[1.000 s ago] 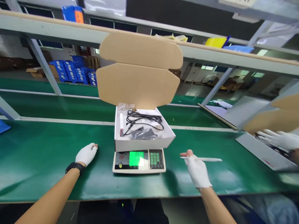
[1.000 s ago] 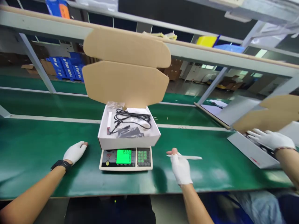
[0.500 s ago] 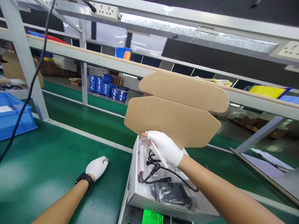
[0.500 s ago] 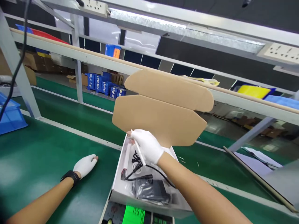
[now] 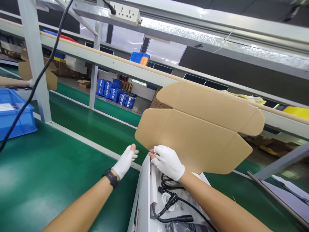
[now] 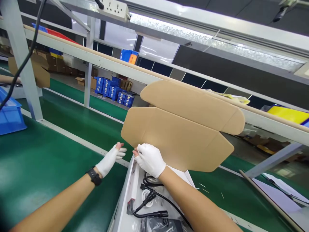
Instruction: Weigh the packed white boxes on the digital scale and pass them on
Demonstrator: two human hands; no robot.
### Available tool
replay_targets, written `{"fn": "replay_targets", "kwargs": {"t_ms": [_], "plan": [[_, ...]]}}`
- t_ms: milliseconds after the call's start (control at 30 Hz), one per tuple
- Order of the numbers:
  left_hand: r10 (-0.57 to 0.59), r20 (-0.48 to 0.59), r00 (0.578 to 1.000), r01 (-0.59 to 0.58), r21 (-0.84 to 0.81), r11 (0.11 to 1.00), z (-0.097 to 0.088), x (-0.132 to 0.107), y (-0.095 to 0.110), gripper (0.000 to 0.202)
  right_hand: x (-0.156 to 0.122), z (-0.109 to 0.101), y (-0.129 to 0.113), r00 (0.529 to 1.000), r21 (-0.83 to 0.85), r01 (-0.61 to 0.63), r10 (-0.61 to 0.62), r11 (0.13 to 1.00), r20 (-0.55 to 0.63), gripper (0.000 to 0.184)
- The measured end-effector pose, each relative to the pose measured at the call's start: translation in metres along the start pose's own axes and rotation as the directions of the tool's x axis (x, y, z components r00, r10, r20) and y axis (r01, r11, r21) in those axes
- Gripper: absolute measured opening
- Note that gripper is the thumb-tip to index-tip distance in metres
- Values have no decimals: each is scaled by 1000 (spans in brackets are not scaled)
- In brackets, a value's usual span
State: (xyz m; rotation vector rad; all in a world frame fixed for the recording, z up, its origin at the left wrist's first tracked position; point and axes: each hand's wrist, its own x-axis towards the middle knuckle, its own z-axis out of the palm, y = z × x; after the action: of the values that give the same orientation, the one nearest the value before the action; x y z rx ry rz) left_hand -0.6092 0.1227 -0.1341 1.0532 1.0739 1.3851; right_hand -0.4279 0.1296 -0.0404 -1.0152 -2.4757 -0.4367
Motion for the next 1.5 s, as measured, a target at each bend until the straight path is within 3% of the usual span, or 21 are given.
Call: {"fn": "replay_targets", "kwargs": {"t_ms": [100,200,400,1033,1267,1400,1500], "plan": [[81,-13,997,-82,-103,991,38,12,26,61,0,10,-1,990,-2,-57,56,998,-126,22],[92,-119,989,-100,-67,993,52,21,27,56,-2,12,-2,993,-8,-38,37,999,-115,26],[98,-192,977,-100,-5,995,53,27,18,53,-3,14,-1,994,-20,13,-15,1000,-110,28],[145,-215,966,-140,37,989,54,27,18,54,-4,18,0,991,-33,7,-11,999,-131,28],[131,-190,973,-138,-25,990,55,28,13,55,-6,19,-1,989,-13,12,-14,1000,-150,29],[90,-185,979,-102,-57,993,54,31,15,55,-3,12,-1,974,220,-137,172,966,-146,25],[79,-139,987,-89,-61,994,48,28,23,56,1,-13,1,931,469,-292,359,834,-60,24]]}}
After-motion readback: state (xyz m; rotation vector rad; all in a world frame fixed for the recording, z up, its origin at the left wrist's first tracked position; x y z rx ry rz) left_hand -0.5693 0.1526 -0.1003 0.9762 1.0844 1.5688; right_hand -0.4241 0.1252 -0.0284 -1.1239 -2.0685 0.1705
